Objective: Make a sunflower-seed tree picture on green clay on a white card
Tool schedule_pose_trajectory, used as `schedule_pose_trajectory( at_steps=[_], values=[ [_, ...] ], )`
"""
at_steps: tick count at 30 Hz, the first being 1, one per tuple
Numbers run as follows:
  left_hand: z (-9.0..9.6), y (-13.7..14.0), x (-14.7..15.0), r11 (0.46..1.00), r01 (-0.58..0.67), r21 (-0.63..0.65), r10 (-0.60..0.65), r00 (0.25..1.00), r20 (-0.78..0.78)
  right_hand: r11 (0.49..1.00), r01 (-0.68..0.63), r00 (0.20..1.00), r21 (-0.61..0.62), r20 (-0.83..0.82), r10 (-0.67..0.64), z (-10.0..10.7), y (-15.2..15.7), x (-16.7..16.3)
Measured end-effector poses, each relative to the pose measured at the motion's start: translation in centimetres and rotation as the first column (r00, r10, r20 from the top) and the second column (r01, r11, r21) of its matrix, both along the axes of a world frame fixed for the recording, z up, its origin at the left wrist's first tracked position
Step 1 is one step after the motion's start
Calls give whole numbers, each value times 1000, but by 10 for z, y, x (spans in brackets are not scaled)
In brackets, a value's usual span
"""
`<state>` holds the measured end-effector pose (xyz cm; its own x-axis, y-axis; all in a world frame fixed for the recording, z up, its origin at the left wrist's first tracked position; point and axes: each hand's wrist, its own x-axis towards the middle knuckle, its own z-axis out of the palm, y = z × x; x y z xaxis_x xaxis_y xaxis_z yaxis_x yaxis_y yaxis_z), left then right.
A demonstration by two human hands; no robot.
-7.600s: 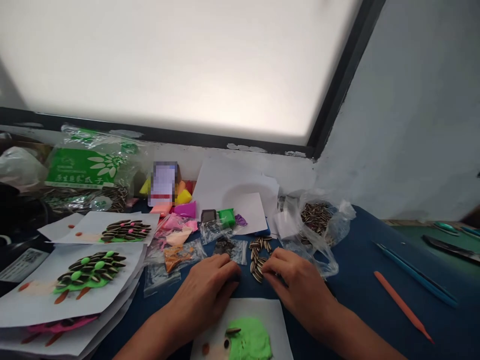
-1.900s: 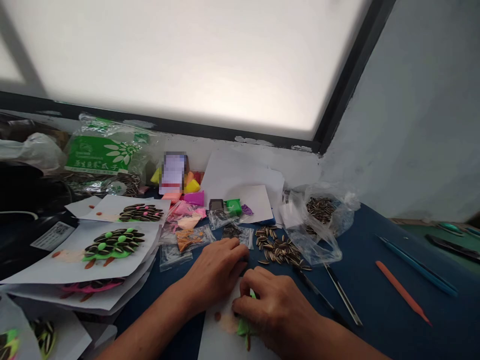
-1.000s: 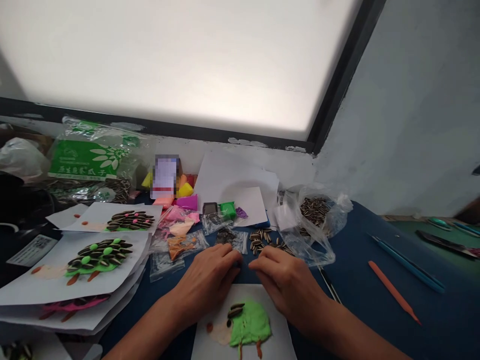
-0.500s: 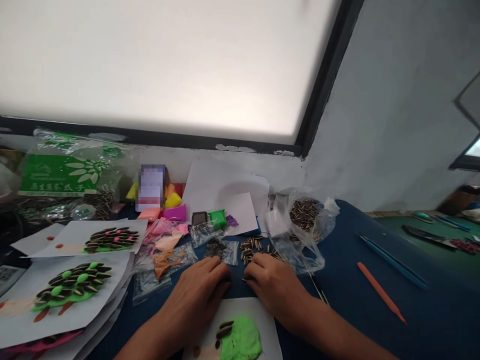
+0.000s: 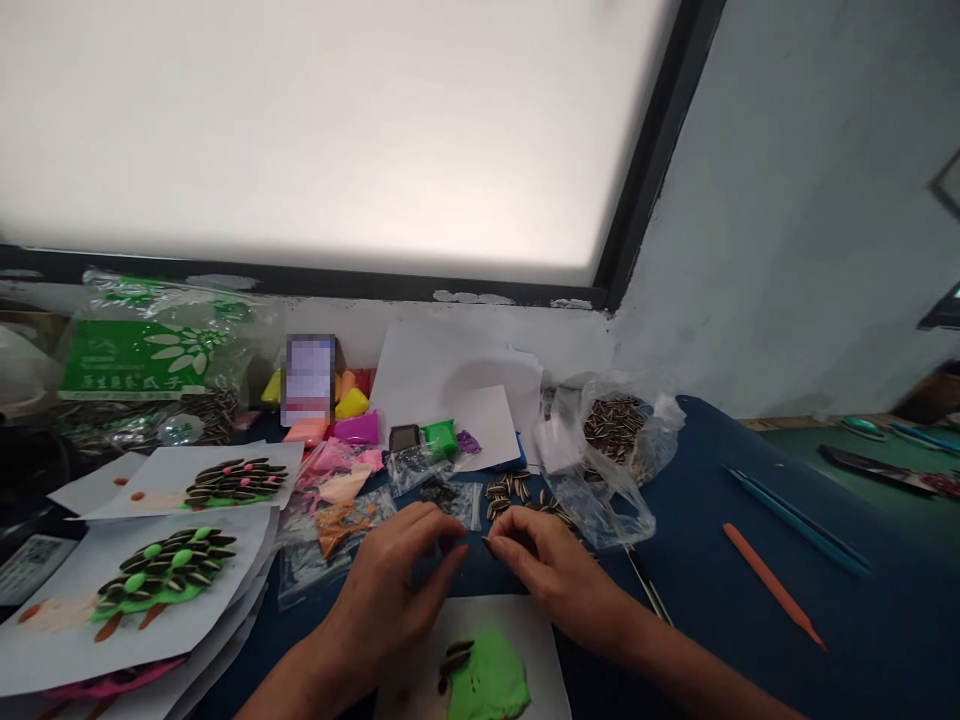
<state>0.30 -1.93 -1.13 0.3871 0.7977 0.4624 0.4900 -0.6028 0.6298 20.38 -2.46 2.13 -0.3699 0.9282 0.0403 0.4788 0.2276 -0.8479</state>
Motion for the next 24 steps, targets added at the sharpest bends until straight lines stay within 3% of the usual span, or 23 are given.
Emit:
schedule_pose_trajectory(
  at_steps=[5, 8, 13, 17, 21, 24],
  values=[
    [-2, -6, 13, 996, 26, -87, -28, 1000, -12, 983, -24, 969, -181, -244, -21, -10, -4, -8],
    [-7, -6, 17, 995, 4, -95, -4, 1000, -1, 978, -21, 962, -209, -271, -37, -12, -5, -10],
    [8, 6, 1, 982, -81, -168, 76, 996, -37, 998, 44, 989, -50, -141, -50, -9, -2, -5],
    [31, 15, -19, 949, -125, -290, 89, 987, -134, 999, -20, 1000, 47, -22, 21, 1, -5, -6],
    [34, 20, -25, 924, -110, -366, 68, 990, -127, 961, -223, 970, 162, 133, 203, 15, -17, -24],
    [22, 21, -22, 843, 6, -538, -46, 997, -61, 865, -442, 870, 238, 349, 348, 14, -26, -48]
  ],
)
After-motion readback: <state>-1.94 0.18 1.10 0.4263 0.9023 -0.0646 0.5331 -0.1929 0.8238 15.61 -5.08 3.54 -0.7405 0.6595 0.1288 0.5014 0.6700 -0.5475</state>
